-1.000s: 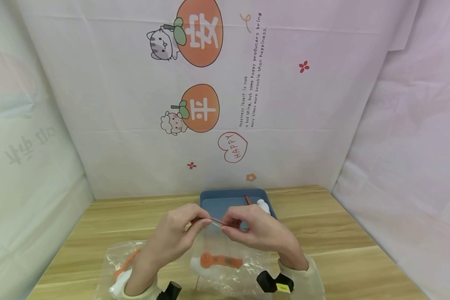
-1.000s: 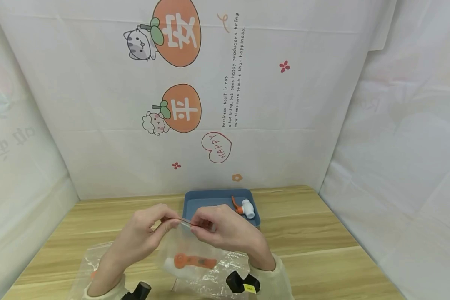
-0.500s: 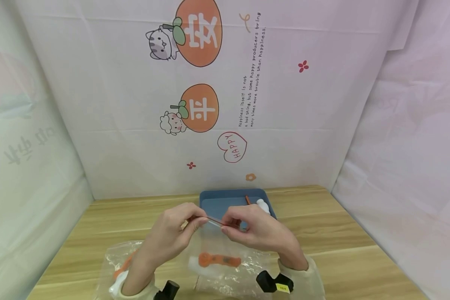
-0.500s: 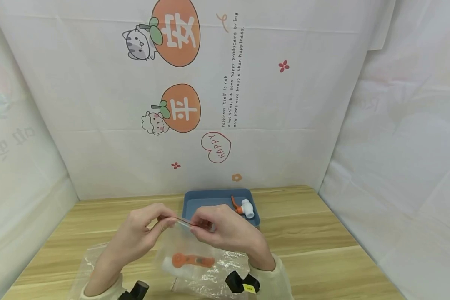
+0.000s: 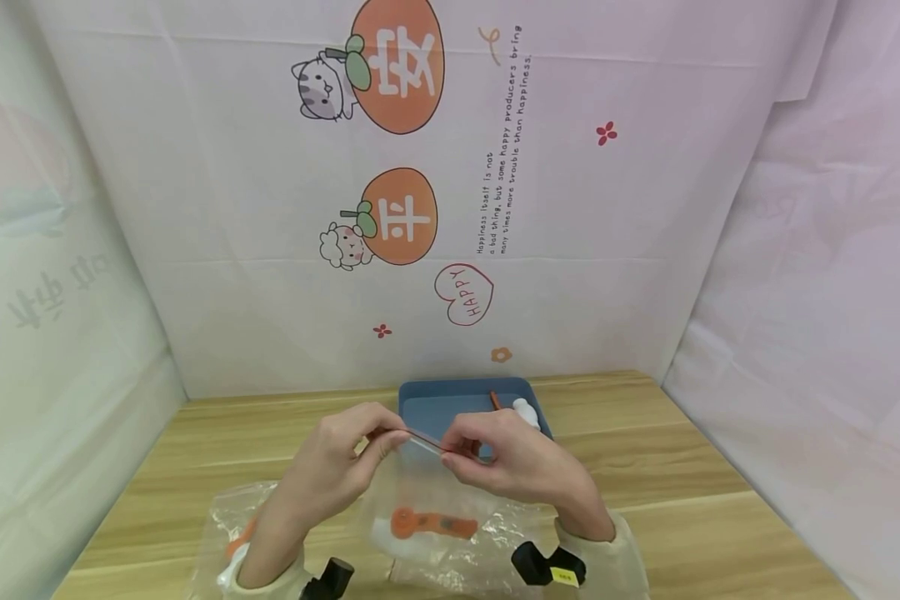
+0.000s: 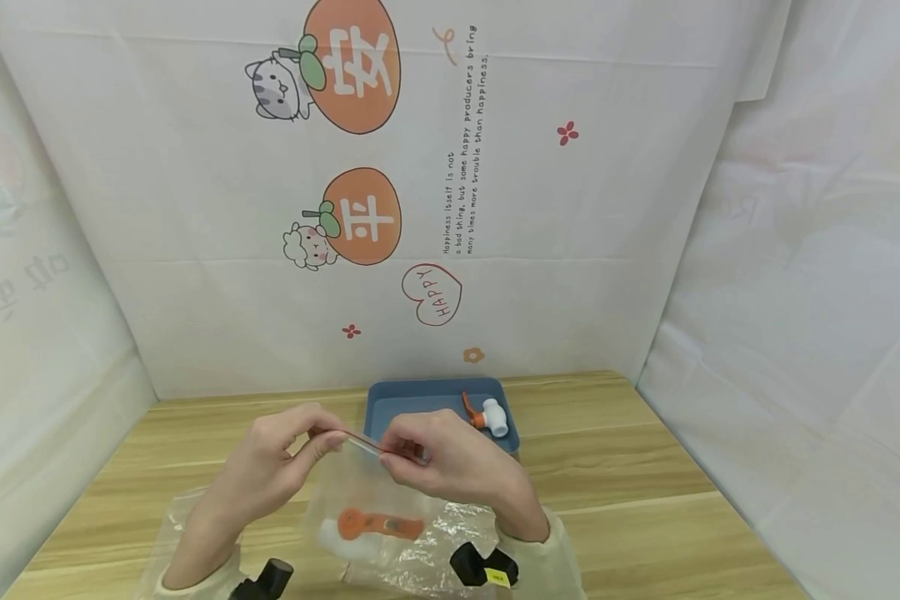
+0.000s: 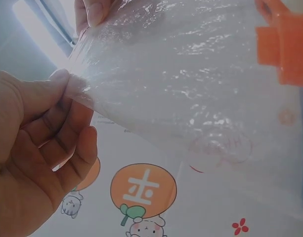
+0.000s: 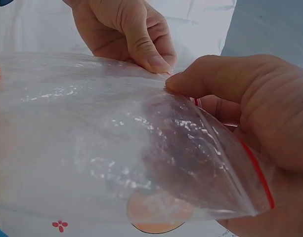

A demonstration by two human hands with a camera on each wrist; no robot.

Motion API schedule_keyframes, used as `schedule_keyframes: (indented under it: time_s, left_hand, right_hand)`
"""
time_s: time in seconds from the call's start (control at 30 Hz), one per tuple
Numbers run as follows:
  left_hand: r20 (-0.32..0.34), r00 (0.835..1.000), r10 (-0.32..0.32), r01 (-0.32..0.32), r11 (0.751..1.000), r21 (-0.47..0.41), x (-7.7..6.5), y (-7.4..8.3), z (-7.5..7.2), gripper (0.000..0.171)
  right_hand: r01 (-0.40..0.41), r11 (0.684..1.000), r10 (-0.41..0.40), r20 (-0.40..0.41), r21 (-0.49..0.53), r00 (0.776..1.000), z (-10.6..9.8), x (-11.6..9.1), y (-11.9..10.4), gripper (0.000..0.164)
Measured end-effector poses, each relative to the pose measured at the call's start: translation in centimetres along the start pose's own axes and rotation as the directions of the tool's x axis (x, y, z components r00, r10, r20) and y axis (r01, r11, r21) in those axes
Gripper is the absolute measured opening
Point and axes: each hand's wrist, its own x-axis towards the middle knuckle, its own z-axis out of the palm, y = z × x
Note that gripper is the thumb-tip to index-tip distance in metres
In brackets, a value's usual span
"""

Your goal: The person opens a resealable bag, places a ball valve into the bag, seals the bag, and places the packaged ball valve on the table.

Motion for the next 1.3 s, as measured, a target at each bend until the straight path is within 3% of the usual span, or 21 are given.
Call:
schedule_keyframes:
  time_s: [0.6,1.13,1.3]
  left_hand:
    - [0.021,0.997,-0.073,0.074,0.997,-0.002,-0.3,-0.2,-0.8,0.003]
    - [0.008,0.996,-0.090,0.089,0.996,0.014,-0.3,-0.3,-1.4,0.002]
    - [-0.011,0.997,-0.082,0.082,0.996,0.020,-0.4,-0.6,-1.5,0.013]
  right_hand:
    - [0.011,1.000,-0.011,0.003,-0.017,1.000,-0.1,0.1,-0.2,0.012]
    - [-0.013,1.000,0.013,0.004,-0.013,1.000,-0.1,0.0,-0.2,0.012]
    - [-0.019,1.000,0.020,0.003,-0.016,1.000,-0.2,-0.1,-0.4,0.013]
